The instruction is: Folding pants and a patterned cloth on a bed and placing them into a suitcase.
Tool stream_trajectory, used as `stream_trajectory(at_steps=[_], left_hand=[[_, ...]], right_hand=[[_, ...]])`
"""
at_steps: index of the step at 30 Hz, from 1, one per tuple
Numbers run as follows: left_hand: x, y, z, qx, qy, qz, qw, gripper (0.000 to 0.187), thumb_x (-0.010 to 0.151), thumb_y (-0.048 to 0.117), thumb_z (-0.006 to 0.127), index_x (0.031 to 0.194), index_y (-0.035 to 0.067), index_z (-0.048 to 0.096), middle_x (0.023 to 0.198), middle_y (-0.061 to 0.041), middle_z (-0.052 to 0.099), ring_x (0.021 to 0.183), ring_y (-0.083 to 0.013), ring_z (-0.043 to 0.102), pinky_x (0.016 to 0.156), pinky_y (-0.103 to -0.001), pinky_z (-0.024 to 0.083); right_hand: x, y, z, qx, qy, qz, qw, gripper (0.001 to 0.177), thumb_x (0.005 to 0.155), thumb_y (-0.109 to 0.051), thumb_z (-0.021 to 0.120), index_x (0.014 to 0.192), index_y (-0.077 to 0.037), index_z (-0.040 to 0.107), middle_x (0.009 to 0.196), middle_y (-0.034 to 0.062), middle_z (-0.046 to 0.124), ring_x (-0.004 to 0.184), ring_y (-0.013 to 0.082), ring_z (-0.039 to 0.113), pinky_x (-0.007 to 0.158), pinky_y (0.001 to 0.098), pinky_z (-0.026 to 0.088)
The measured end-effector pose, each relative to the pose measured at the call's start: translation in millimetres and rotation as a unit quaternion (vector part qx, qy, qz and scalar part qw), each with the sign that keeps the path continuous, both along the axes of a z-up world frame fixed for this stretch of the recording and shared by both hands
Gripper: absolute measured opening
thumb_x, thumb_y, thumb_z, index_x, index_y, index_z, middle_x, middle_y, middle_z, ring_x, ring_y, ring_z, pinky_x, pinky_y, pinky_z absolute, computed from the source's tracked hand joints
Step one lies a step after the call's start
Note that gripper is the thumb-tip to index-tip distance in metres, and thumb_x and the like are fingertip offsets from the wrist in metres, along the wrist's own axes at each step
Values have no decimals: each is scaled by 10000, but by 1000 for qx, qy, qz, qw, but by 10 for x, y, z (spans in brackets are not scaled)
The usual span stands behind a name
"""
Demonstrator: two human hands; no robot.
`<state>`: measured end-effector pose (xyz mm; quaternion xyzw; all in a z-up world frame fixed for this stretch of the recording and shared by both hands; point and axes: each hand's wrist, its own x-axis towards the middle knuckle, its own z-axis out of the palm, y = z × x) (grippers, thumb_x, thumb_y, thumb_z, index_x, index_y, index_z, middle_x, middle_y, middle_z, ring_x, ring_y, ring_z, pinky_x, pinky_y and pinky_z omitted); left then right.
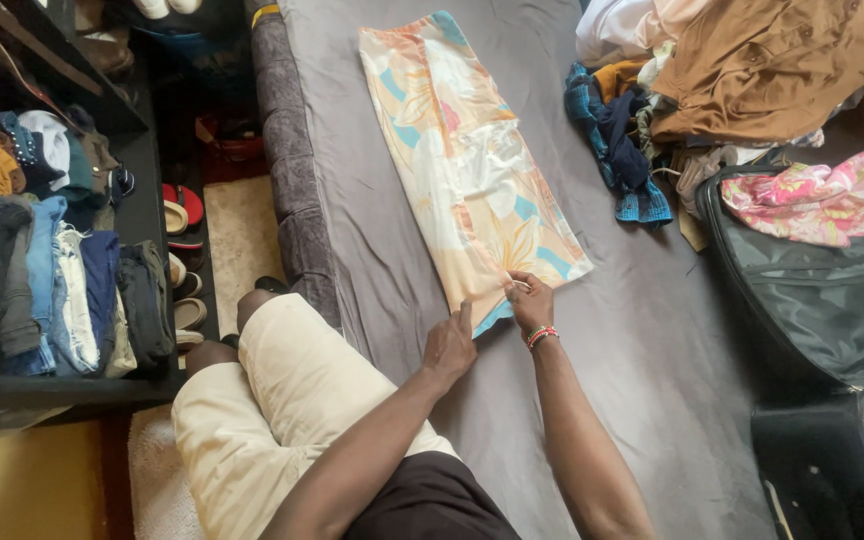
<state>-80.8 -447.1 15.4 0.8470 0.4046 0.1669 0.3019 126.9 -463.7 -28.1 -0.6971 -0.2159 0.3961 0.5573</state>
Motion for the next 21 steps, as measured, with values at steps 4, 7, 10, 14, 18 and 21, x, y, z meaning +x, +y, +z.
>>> stream_trajectory(at_steps=[4,7,10,14,18,21], left_hand=[[-15,21,-85,0,8,-20,1000,677,786,65,639,1423,-44,439,968,-242,706,832,-421,710,762,-507,568],[-51,-3,162,-25,10,-45,999,671,767,161,694,1355,-51,451,882,-236,720,779,-420,711,750,-507,560],[-31,-8,227,-43,-7,-25,999,571,843,297,727,1268,-12,503,808,-210,722,745,-416,706,727,-510,555],[-5,7,177,-46,20,-36,998,523,872,328,719,1234,13,508,788,-197,719,731,-383,717,733,-487,560],[3,33,251,-61,50,-46,996,465,880,327,729,1168,34,511,794,-198,724,748,-386,710,744,-489,549],[-4,42,265,-52,25,-38,998,457,874,332,737,1157,47,519,829,-190,729,750,-395,706,732,-496,544]], right_hand=[[-1,33,16,27,35,-23,999,267,928,35,697,1194,58,710,842,-13,622,666,25,511,583,199,432],[-83,10,260,-14,84,-54,995,284,886,61,652,1169,43,655,943,14,754,772,32,665,685,174,524],[4,-15,192,28,109,-42,993,286,876,25,651,1162,33,663,938,22,757,781,71,667,709,200,539],[144,10,22,28,74,-1,997,333,904,-65,631,1202,13,758,864,30,689,716,70,538,641,218,443],[-35,140,521,-32,38,19,999,239,908,-172,731,1054,13,768,859,-3,707,702,65,588,632,233,494],[-34,155,567,-16,23,14,1000,220,892,-169,780,1026,6,775,831,-9,686,682,59,561,609,229,446]])
